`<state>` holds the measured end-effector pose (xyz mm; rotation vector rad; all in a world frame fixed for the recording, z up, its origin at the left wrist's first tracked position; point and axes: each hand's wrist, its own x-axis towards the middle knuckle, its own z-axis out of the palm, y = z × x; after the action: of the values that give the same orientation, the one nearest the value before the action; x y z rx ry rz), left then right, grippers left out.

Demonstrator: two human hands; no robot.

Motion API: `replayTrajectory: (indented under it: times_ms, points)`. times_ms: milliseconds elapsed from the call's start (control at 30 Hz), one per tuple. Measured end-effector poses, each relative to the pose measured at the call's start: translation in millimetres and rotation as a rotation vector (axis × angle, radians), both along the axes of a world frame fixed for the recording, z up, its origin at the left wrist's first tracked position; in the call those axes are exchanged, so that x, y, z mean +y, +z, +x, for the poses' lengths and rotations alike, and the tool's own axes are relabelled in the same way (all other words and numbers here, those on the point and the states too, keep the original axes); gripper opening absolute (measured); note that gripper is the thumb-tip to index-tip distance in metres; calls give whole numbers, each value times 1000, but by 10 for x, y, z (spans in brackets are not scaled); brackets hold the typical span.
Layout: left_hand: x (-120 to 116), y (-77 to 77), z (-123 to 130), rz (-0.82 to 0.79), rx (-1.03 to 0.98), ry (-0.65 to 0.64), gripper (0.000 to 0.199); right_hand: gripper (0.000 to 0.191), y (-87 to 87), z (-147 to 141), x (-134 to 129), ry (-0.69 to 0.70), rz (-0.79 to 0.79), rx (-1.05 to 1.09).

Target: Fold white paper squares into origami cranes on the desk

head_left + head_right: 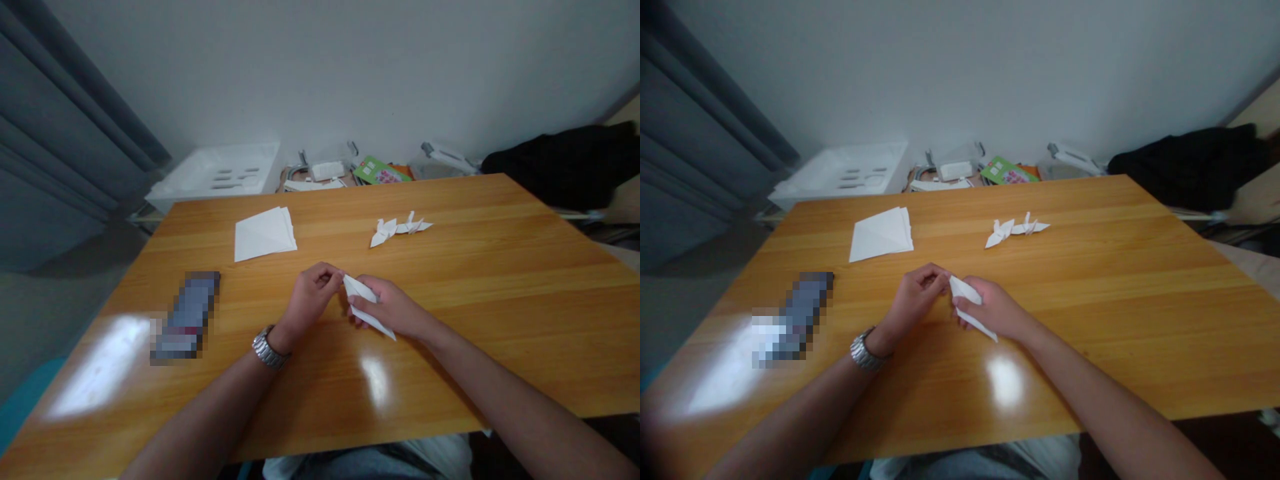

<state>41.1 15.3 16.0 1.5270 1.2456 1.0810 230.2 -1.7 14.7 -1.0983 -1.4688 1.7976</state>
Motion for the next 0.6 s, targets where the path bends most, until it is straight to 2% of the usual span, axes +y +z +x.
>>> replayTrajectory:
  times_ms: [233,433,600]
  points:
    - [-3,-7,2,13,22,-3,27,41,-28,6,9,8,3,9]
    - [7,-36,7,-53,-91,-51,34,40,-42,-5,10,-29,-33,59]
    - [9,-38,2,-70,-141,-55,28,39,-66,-2,15,-49,-30,65]
